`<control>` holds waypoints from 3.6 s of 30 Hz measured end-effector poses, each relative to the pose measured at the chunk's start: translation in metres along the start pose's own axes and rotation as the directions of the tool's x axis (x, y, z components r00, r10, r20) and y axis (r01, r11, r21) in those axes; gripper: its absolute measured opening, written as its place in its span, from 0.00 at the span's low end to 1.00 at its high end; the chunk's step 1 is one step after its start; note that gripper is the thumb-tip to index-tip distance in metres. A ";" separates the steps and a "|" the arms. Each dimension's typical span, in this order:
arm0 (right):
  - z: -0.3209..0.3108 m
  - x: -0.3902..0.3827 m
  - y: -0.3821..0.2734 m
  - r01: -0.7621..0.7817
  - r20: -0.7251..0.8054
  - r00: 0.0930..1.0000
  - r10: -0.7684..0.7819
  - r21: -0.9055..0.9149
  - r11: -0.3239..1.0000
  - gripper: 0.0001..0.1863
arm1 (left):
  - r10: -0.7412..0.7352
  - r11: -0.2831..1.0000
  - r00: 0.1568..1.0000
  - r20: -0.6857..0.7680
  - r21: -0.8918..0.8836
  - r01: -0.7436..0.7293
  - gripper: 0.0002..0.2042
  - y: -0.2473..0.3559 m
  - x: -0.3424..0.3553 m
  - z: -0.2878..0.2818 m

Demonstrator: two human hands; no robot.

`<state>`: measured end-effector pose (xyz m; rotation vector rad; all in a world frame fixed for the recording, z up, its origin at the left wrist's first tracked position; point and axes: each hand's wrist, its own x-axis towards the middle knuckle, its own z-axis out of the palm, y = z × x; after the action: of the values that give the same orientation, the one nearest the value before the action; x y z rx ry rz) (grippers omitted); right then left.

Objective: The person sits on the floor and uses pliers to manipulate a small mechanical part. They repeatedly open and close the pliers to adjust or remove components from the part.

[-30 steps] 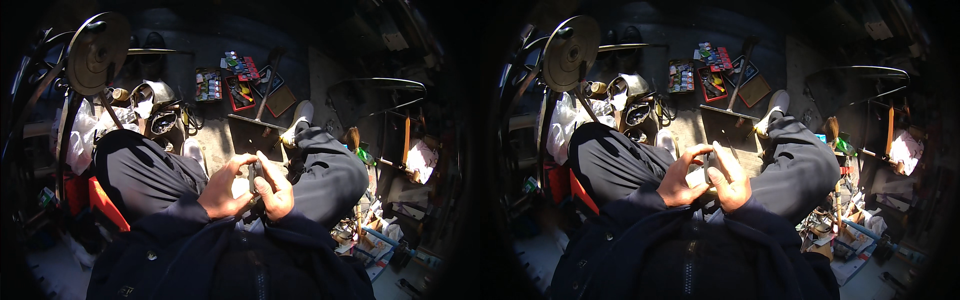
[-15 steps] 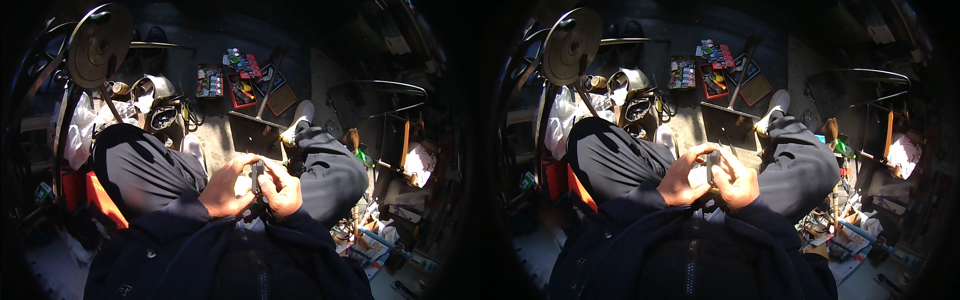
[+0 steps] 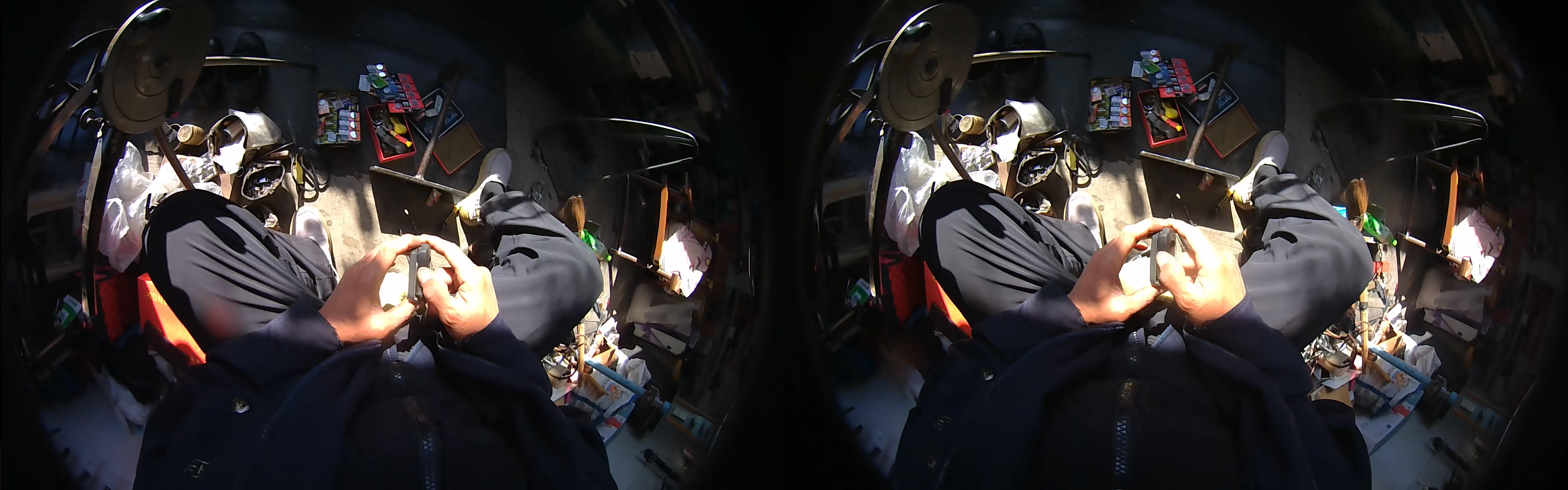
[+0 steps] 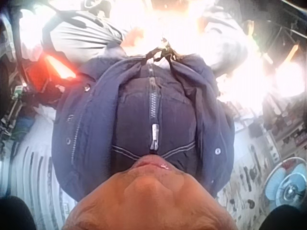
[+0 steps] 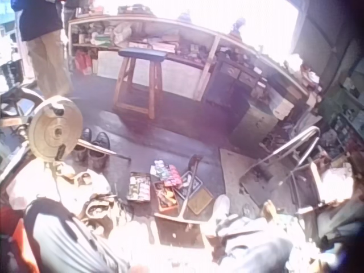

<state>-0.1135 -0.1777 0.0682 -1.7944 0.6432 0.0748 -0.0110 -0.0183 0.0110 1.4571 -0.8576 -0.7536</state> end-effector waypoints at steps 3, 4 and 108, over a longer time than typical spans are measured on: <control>0.000 0.001 -0.001 0.056 -0.008 0.998 -0.057 -0.068 0.996 0.23 | -0.099 0.991 0.995 0.019 -0.093 0.101 0.37 0.002 0.000 0.000; 0.000 0.001 -0.001 0.024 0.006 1.000 -0.024 -0.073 0.997 0.23 | -0.122 0.988 0.992 0.024 -0.097 0.124 0.37 0.003 0.000 0.000; -0.008 -0.007 0.016 0.192 0.059 0.979 -0.194 0.045 0.980 0.35 | 0.106 0.990 0.994 -0.022 0.097 -0.103 0.34 0.010 0.001 0.000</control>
<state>-0.1291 -0.1852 0.0601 -1.8004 0.4199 -0.0127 -0.0111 -0.0194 0.0211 1.4916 -0.9532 -0.6205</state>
